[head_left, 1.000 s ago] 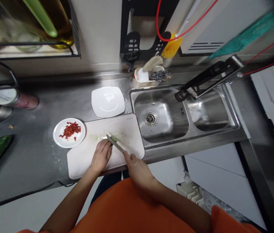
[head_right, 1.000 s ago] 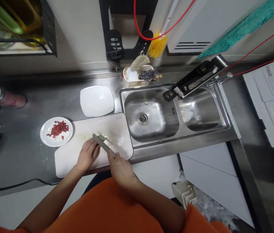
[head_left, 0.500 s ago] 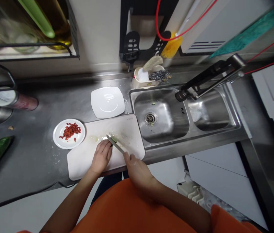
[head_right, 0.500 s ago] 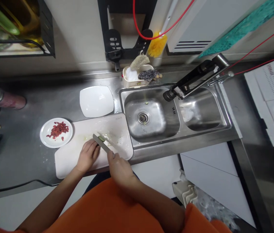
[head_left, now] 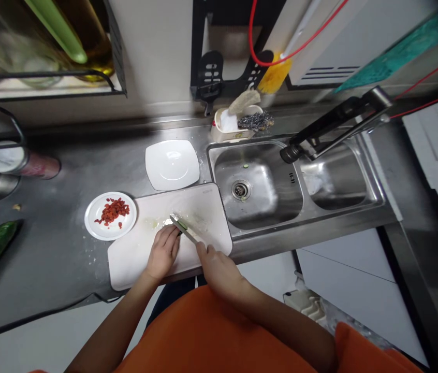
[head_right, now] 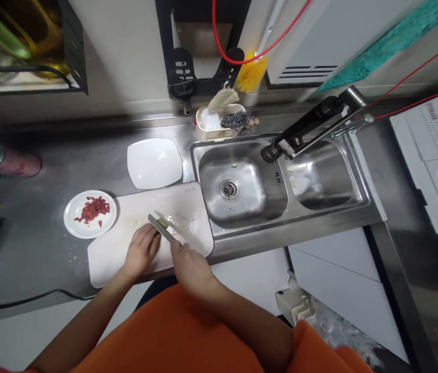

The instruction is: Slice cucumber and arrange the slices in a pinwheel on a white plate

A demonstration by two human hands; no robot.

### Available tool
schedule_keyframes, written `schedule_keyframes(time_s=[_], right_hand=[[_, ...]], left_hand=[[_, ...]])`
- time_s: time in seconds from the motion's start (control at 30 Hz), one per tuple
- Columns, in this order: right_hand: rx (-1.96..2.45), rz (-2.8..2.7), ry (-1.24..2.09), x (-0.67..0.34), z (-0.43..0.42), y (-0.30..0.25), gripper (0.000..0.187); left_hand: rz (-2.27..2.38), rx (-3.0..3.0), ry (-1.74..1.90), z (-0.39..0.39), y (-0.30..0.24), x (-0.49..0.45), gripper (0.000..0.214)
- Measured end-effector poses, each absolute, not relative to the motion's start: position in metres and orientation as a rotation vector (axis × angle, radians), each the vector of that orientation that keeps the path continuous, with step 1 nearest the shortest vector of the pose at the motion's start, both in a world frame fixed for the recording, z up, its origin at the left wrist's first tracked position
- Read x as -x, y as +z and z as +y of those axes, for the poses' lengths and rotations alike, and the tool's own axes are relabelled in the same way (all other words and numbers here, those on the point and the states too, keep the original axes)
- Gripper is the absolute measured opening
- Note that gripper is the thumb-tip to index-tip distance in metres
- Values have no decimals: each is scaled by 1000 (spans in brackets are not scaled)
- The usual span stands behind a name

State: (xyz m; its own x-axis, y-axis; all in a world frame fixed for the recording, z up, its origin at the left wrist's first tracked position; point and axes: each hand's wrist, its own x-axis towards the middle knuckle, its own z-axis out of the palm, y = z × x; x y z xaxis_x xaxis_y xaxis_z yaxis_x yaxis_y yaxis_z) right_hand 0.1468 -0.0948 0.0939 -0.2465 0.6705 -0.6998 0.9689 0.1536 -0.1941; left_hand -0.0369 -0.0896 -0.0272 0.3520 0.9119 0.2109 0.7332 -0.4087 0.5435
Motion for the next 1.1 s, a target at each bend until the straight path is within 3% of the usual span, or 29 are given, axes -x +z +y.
schedule_keyframes(time_s=[1.1], right_hand=[[-1595, 2105, -817, -135, -88, 46, 31]], left_hand=[[1446, -2246, 694, -91, -30, 38, 36]])
